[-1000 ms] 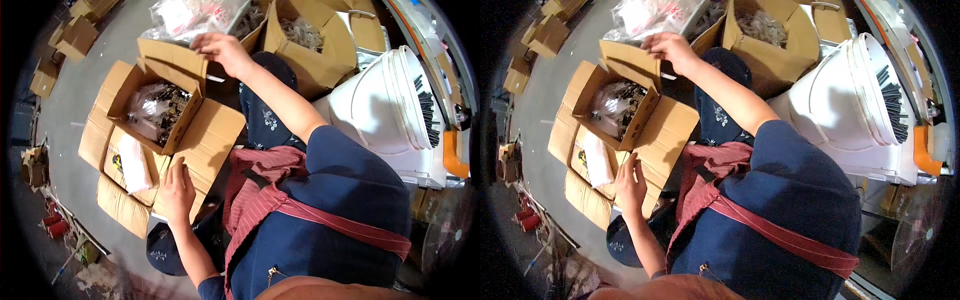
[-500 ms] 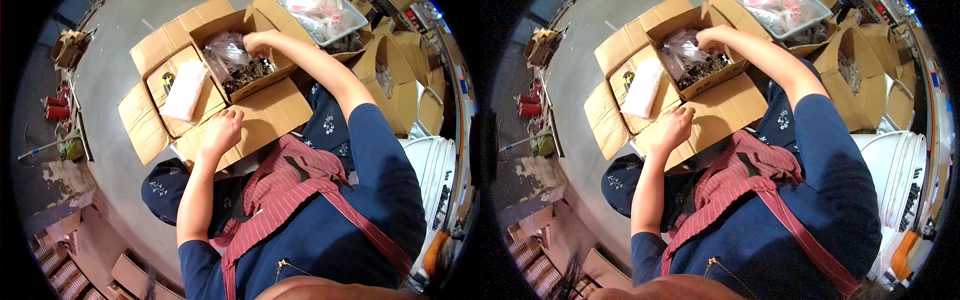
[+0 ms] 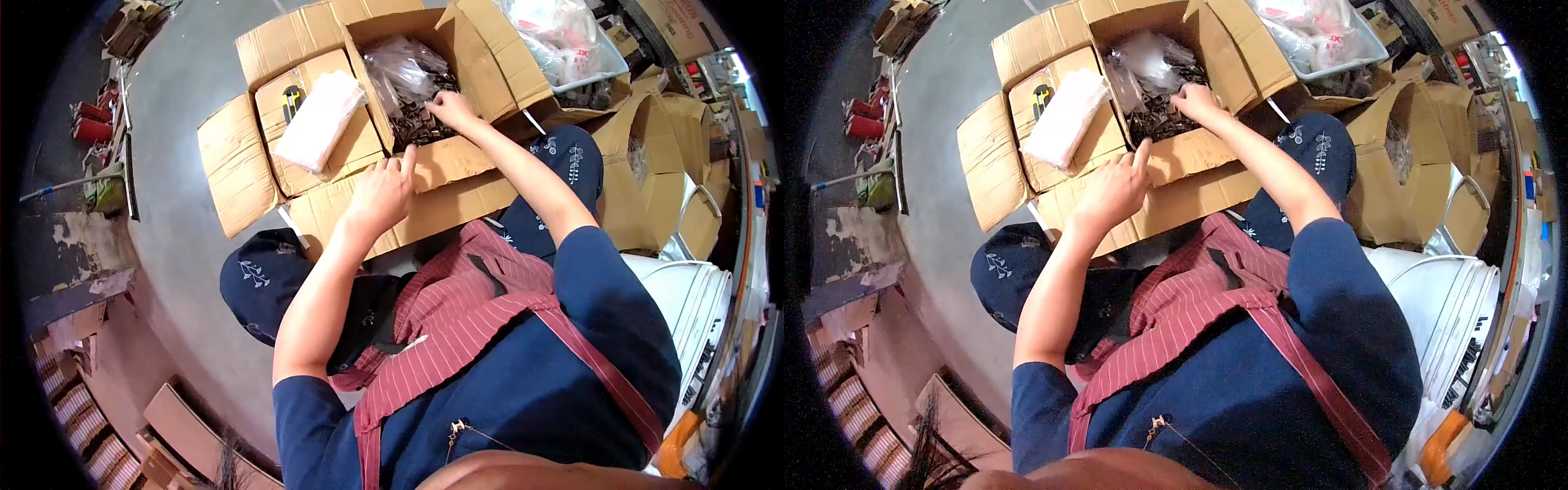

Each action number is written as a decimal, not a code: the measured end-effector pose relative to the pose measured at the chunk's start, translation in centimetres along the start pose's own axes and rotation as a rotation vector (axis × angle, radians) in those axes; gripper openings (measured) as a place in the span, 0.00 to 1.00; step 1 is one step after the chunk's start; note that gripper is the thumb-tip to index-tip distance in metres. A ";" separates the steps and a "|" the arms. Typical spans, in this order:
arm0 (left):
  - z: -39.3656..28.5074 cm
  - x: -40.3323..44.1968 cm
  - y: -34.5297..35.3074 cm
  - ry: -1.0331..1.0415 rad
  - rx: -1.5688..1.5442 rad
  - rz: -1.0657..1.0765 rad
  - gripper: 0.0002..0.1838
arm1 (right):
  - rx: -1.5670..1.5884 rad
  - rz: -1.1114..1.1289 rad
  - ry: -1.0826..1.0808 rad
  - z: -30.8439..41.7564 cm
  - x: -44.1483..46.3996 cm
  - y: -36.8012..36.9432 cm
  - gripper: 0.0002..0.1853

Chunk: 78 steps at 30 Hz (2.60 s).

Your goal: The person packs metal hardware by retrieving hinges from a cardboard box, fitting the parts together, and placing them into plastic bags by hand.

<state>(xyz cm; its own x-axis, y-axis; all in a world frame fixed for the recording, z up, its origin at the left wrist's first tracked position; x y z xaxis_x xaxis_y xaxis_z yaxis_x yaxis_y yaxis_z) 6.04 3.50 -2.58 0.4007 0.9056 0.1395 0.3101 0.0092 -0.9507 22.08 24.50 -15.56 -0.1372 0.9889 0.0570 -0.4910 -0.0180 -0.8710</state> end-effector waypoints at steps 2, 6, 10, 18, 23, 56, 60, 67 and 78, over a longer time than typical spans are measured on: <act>-0.1 0.2 -0.6 -0.037 -0.078 -0.084 0.34 | 0.157 -0.159 0.008 -0.6 0.6 -1.1 0.20; -0.1 0.7 -0.9 -0.062 -0.173 -0.172 0.35 | 0.288 -0.415 -0.046 0.2 4.2 -2.7 0.24; 0.1 1.1 -0.3 -0.029 -0.167 -0.189 0.29 | 0.173 -0.405 -0.082 2.3 7.1 -2.1 0.24; 1.9 1.3 -2.8 -0.051 -0.206 -0.373 0.19 | 1.162 -0.375 0.114 5.1 8.0 -6.4 0.08; 2.9 1.7 -4.2 -0.159 -0.432 -0.548 0.20 | 0.884 -0.454 -0.043 5.3 6.6 -12.1 0.10; 5.1 1.3 -3.1 -0.580 -1.399 -0.153 0.16 | 0.874 0.676 -0.204 14.9 -7.7 -10.4 0.18; 6.0 1.1 -3.0 -0.595 -1.390 -0.154 0.12 | 0.875 0.831 -0.096 14.3 -8.1 -10.9 0.12; 9.8 0.0 -2.7 -0.581 -0.886 -0.437 0.10 | 0.920 0.897 -0.099 13.9 -8.7 -10.8 0.09; 3.4 0.4 -4.6 -0.460 -0.930 -0.187 0.17 | 0.713 0.671 -0.411 17.7 -11.3 -9.8 0.10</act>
<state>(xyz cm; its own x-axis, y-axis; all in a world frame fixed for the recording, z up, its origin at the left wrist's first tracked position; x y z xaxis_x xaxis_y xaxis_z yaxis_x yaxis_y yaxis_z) 1.85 5.30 0.90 -0.0275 0.9988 -0.0417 0.9503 0.0132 -0.3110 13.24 10.86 0.97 -0.7819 0.6212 -0.0522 -0.5798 -0.7553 -0.3055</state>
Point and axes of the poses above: each hand's wrist, its own x-axis towards the middle knuckle, its own y-axis out of the palm, z = x × y, the point moved 7 cm from there along x, towards the middle knuckle, and after that the axes turned 9 degrees about -z, right-handed, at the moved point
